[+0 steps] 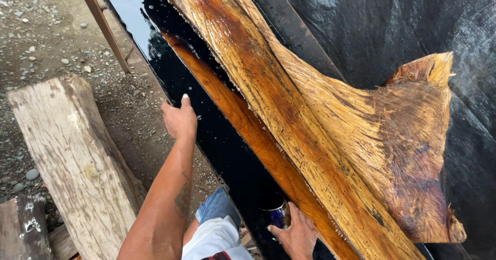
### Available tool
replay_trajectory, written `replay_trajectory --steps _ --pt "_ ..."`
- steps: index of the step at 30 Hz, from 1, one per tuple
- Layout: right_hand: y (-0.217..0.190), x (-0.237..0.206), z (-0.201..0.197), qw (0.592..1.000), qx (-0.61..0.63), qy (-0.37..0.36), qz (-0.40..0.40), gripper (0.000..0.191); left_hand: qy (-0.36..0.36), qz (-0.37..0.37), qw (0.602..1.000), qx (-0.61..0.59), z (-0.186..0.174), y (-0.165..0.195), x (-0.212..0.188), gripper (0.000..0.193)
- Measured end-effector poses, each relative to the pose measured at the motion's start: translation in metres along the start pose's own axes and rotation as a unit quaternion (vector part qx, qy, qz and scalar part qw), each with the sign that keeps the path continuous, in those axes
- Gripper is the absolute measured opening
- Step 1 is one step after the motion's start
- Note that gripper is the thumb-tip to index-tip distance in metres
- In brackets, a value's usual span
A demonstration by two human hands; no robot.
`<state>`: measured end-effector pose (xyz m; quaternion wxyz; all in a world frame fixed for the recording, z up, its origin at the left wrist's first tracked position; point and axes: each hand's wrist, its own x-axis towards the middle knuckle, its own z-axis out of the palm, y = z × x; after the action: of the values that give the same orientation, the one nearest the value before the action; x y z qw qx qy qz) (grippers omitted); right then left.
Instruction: The person stands beside a long trough holding large wood slabs and repeatedly scoops water from the trough with a metal cup, pouring it over the surface of the wood. They move along the slabs, wetting different sections and tilting the cup to spread the water across the grain.
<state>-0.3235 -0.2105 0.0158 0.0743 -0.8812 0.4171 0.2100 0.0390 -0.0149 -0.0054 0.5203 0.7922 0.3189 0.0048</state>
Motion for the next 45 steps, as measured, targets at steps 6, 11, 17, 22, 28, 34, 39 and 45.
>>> replay_trajectory --steps 6,11,17,22,28,34,39,45 --pt "-0.005 0.023 0.007 0.992 0.102 0.049 -0.06 0.11 -0.01 -0.021 1.0 -0.001 0.007 0.008 -0.004 0.063" --pt "-0.012 0.037 0.0 0.954 0.274 0.072 -0.102 0.107 -0.02 -0.026 0.999 -0.02 0.012 0.02 -0.007 0.06" --pt "-0.074 0.051 -0.044 0.893 0.421 0.092 -0.128 0.103 -0.013 -0.001 1.0 -0.015 0.025 0.025 0.018 0.062" --pt "-0.173 0.078 -0.115 0.827 0.489 0.147 -0.235 0.096 -0.032 0.03 0.997 -0.064 0.039 0.016 0.066 0.073" --pt "-0.319 0.128 -0.208 0.878 0.409 0.187 -0.164 0.091 -0.07 0.042 0.995 -0.064 0.028 0.036 0.188 0.085" --pt "-0.449 0.184 -0.26 0.912 0.325 0.215 -0.124 0.094 -0.027 0.094 0.994 -0.058 0.014 0.156 0.412 0.084" --pt "-0.521 0.215 -0.275 0.921 0.311 0.212 -0.098 0.101 -0.015 0.086 0.995 -0.055 0.023 0.262 0.538 0.085" --pt "-0.59 0.238 -0.29 0.935 0.284 0.194 -0.081 0.101 0.026 0.057 0.998 -0.007 0.047 0.303 0.591 0.084"
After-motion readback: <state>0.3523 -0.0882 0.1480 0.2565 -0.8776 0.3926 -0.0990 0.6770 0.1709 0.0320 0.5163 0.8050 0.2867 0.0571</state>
